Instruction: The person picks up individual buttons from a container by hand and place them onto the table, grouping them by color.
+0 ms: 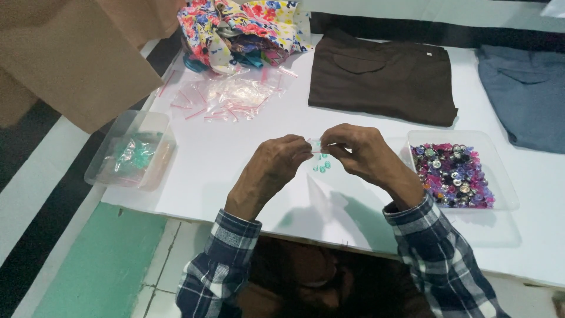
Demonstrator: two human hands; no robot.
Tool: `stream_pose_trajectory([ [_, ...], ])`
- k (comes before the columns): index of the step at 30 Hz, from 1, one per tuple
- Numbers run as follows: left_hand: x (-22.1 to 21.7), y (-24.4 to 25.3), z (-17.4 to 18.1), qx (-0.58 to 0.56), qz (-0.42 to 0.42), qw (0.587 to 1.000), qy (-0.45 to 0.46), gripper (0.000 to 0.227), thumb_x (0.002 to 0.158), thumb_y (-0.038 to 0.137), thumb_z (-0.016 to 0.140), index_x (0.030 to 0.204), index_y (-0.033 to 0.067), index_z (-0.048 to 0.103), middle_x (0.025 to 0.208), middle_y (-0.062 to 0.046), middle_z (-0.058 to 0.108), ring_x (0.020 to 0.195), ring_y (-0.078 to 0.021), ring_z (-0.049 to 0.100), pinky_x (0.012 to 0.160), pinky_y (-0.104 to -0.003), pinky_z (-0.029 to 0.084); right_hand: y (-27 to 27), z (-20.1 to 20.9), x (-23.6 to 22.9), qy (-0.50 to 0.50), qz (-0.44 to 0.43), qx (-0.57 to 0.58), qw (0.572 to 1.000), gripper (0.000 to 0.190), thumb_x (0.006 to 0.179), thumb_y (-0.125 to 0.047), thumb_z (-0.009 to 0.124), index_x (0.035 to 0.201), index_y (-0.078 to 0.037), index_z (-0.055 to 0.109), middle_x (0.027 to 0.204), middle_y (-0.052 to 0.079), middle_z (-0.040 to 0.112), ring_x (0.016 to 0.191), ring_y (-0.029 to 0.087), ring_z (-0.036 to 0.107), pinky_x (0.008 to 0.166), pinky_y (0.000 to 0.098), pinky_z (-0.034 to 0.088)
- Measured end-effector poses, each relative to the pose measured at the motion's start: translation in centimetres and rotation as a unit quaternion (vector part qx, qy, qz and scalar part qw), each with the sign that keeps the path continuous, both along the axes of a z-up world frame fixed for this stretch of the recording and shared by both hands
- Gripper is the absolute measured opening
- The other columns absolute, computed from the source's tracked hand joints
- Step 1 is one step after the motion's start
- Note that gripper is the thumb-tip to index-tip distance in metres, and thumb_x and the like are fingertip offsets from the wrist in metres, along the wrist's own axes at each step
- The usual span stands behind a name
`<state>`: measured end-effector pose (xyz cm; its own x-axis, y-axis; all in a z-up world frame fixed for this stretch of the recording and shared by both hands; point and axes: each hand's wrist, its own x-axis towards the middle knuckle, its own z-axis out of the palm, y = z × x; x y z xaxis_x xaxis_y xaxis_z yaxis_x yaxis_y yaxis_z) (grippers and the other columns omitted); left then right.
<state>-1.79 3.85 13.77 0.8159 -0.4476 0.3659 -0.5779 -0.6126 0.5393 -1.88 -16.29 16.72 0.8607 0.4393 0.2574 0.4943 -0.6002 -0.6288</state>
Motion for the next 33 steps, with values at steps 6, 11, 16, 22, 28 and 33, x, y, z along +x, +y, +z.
stream_pose_trajectory([
  [6, -0.1, 0.1, 1.9, -0.002, 0.000, 1.000, 0.008, 0.014, 0.091, 0.006, 0.068, 0.103, 0.0116, 0.071, 0.090, -0.013, 0.075, 0.075, -0.0306, 0.076, 0.066, -0.038, 0.065, -0.9, -1.8, 1.3, 0.023, 0.019, 0.095, 0.995, 0.022, 0.091, 0.002, 0.065, 0.112, -0.002, 0.070, 0.099, 0.020, 0.074, 0.090, 0.034, 0.076, 0.077, 0.0420, 0.064],
  [11, -0.2, 0.2, 1.5, 0.002, 0.017, 0.999, 0.034, 0.012, 0.091, 0.009, 0.069, 0.101, 0.0147, 0.071, 0.086, -0.011, 0.076, 0.072, -0.0277, 0.076, 0.068, -0.037, 0.065, -1.1, -2.7, 1.4, 0.029, 0.024, 0.121, 0.992, 0.021, 0.091, 0.001, 0.066, 0.111, -0.005, 0.072, 0.093, 0.017, 0.076, 0.081, 0.025, 0.075, 0.071, 0.0372, 0.063],
  [16, 0.2, -0.1, 1.5, 0.001, 0.004, 0.999, 0.036, 0.010, 0.090, 0.010, 0.070, 0.099, 0.0145, 0.071, 0.083, -0.011, 0.076, 0.073, -0.0291, 0.076, 0.065, -0.037, 0.065, -1.7, -3.6, 1.5, 0.028, 0.018, 0.148, 0.988, 0.021, 0.091, -0.001, 0.068, 0.109, -0.010, 0.074, 0.090, 0.011, 0.077, 0.074, 0.013, 0.068, 0.064, 0.0295, 0.059],
  [22, 0.1, -0.3, 1.1, -0.030, 0.014, 0.998, 0.051, 0.016, 0.090, 0.004, 0.069, 0.102, 0.0148, 0.072, 0.082, -0.013, 0.077, 0.080, -0.0301, 0.077, 0.071, -0.040, 0.064, -1.6, -3.9, 1.3, 0.020, 0.014, 0.154, 0.988, 0.022, 0.090, 0.004, 0.067, 0.109, -0.007, 0.074, 0.094, 0.016, 0.077, 0.087, 0.026, 0.075, 0.077, 0.0376, 0.064],
  [28, 0.2, 0.5, 1.3, -0.021, 0.014, 0.998, 0.056, 0.012, 0.091, 0.006, 0.068, 0.099, 0.0146, 0.072, 0.082, -0.013, 0.077, 0.082, -0.0305, 0.077, 0.073, -0.042, 0.064, -1.2, -4.7, 0.5, 0.040, 0.032, 0.198, 0.979, 0.030, 0.092, 0.000, 0.067, 0.121, -0.008, 0.069, 0.104, 0.017, 0.075, 0.098, 0.030, 0.075, 0.085, 0.0447, 0.063],
  [33, 0.1, 0.9, 1.1, 0.019, 0.029, 0.997, 0.063, 0.012, 0.090, 0.006, 0.069, 0.097, 0.0165, 0.071, 0.080, -0.014, 0.077, 0.085, -0.0322, 0.076, 0.080, -0.046, 0.061, -1.6, -8.2, 0.3, 0.000, -0.097, -0.077, 0.992, 0.021, 0.094, -0.010, 0.068, 0.115, -0.010, 0.069, 0.113, 0.013, 0.074, 0.099, 0.029, 0.074, 0.085, 0.0421, 0.060],
])
